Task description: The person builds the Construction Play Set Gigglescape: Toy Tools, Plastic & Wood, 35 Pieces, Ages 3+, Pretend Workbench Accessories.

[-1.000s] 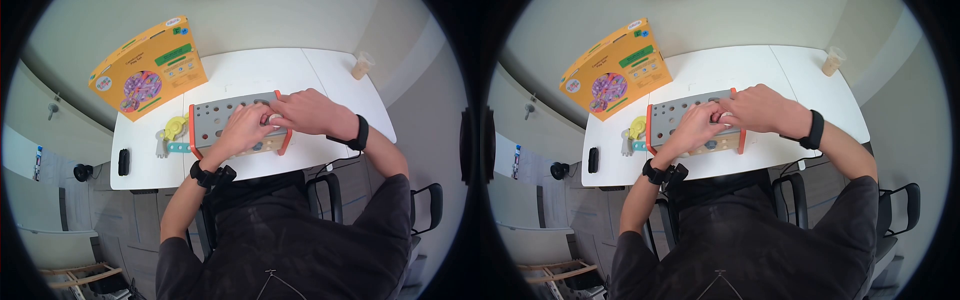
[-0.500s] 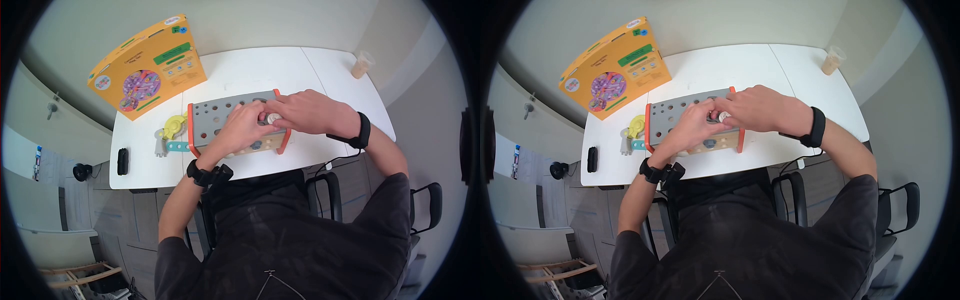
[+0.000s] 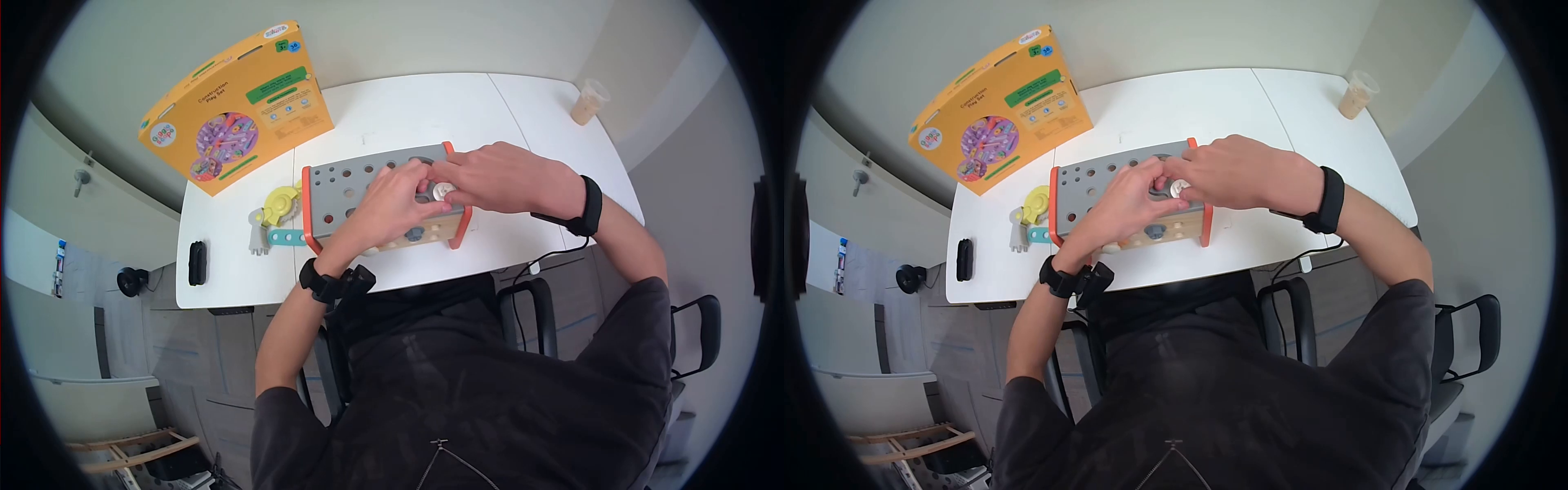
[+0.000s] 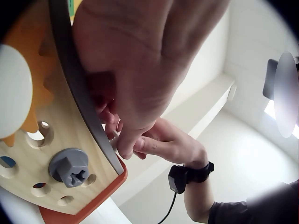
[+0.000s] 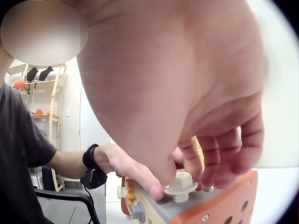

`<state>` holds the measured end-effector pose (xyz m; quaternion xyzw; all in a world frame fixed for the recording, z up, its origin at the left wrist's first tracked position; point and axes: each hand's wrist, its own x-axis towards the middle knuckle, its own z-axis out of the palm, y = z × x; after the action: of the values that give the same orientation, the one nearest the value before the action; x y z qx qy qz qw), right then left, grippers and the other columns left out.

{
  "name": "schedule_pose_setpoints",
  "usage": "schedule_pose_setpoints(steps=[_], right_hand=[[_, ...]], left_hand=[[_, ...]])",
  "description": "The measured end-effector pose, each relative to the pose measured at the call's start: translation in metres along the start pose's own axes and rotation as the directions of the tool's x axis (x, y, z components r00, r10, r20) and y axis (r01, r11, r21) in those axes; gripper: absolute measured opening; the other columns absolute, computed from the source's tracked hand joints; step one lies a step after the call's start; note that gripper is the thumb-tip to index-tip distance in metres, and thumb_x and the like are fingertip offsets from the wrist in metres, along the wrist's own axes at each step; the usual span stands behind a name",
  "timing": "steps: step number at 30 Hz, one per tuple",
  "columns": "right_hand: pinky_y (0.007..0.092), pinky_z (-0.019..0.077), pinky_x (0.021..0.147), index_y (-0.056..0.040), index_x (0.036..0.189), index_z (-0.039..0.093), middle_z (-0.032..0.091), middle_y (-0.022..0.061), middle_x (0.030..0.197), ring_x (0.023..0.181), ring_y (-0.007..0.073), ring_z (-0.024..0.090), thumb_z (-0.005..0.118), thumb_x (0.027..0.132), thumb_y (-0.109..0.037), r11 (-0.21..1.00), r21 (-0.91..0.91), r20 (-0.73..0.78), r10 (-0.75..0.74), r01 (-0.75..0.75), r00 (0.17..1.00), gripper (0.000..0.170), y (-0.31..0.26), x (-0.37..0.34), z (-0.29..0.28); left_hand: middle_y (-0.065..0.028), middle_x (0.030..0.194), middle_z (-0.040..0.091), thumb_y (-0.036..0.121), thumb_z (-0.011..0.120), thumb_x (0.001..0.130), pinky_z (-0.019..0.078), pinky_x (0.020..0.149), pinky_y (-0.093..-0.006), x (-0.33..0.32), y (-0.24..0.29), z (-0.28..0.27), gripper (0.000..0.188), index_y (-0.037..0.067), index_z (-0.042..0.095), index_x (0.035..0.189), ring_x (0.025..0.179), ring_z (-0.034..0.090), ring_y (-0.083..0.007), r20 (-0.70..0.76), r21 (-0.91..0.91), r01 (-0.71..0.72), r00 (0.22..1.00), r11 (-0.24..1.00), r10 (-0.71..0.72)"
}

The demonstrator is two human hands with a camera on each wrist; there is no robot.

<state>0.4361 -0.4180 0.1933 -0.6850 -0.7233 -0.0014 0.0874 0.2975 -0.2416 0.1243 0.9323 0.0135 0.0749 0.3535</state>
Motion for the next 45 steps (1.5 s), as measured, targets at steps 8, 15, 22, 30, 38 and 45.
schedule_pose_setpoints(steps=[8, 15, 22, 30, 38, 45], right_hand=[[0.0438, 0.0555, 0.060, -0.0159, 0.107, 0.071, 0.069, 0.0079, 0.071, 0.066, 0.0338, 0.072, 0.063, 0.103, -0.031, 0.937, -0.339, 0.339, 0.206, -0.085, 0.918, 0.017, -0.020, 0.024, -0.011], [0.0409, 0.0555, 0.058, -0.0122, 0.106, 0.069, 0.069, 0.0087, 0.071, 0.066, 0.0338, 0.072, 0.071, 0.099, -0.029, 0.997, -0.044, 0.162, 0.067, -0.061, 0.985, 0.018, -0.008, 0.009, -0.013], [0.0424, 0.0527, 0.058, -0.0103, 0.115, 0.062, 0.067, 0.0101, 0.071, 0.064, 0.0335, 0.069, 0.061, 0.104, -0.030, 0.926, -0.377, 0.357, 0.143, 0.002, 0.923, 0.023, -0.014, 0.019, -0.001], [0.0388, 0.0533, 0.055, -0.0143, 0.109, 0.066, 0.070, 0.0081, 0.070, 0.061, 0.0305, 0.070, 0.063, 0.102, -0.033, 0.991, -0.129, 0.148, 0.052, -0.033, 0.988, 0.020, -0.009, 0.008, 0.001], [0.0429, 0.0516, 0.054, -0.0122, 0.122, 0.061, 0.066, 0.0068, 0.072, 0.061, 0.0313, 0.068, 0.062, 0.103, -0.027, 0.985, -0.174, 0.246, 0.059, -0.016, 0.968, 0.025, -0.011, 0.015, -0.018], [0.0452, 0.0533, 0.061, -0.0108, 0.124, 0.057, 0.069, 0.0095, 0.077, 0.070, 0.0359, 0.070, 0.058, 0.105, -0.026, 0.916, -0.401, 0.426, 0.183, 0.004, 0.886, 0.025, -0.014, 0.021, 0.002]], left_hand=[[-0.0087, 0.100, 0.064, 0.041, 0.083, 0.087, 0.0418, 0.094, -0.0392, -0.003, -0.003, 0.003, 0.048, 0.004, 0.067, 0.114, 0.085, 0.057, -0.0272, -0.049, -0.022, -0.105, 0.993, 0.994, 0.104], [-0.0078, 0.090, 0.058, 0.035, 0.086, 0.084, 0.0455, 0.089, -0.0412, -0.002, 0.002, -0.001, 0.046, 0.004, 0.068, 0.113, 0.084, 0.055, -0.0273, -0.019, -0.029, 0.011, 1.000, 1.000, -0.011], [-0.0075, 0.093, 0.058, 0.035, 0.087, 0.083, 0.0440, 0.093, -0.0398, -0.003, 0.002, 0.001, 0.045, 0.008, 0.070, 0.115, 0.087, 0.055, -0.0262, -0.053, -0.036, -0.066, 0.997, 0.997, 0.064], [-0.0067, 0.096, 0.061, 0.038, 0.089, 0.081, 0.0444, 0.094, -0.0382, -0.006, 0.012, -0.007, 0.061, 0.008, 0.066, 0.128, 0.091, 0.057, -0.0253, -0.003, -0.019, 0.031, 1.000, 0.999, -0.031], [-0.0069, 0.094, 0.067, 0.039, 0.088, 0.081, 0.0430, 0.098, -0.0387, -0.005, 0.015, -0.008, 0.070, 0.005, 0.061, 0.136, 0.090, 0.060, -0.0246, 0.016, -0.001, 0.037, 0.999, 0.999, -0.037], [-0.0086, 0.105, 0.071, 0.039, 0.088, 0.081, 0.0430, 0.098, -0.0392, -0.006, 0.007, 0.001, 0.078, 0.006, 0.055, 0.144, 0.093, 0.062, -0.0255, -0.026, -0.043, -0.013, 1.000, 0.999, 0.012]])
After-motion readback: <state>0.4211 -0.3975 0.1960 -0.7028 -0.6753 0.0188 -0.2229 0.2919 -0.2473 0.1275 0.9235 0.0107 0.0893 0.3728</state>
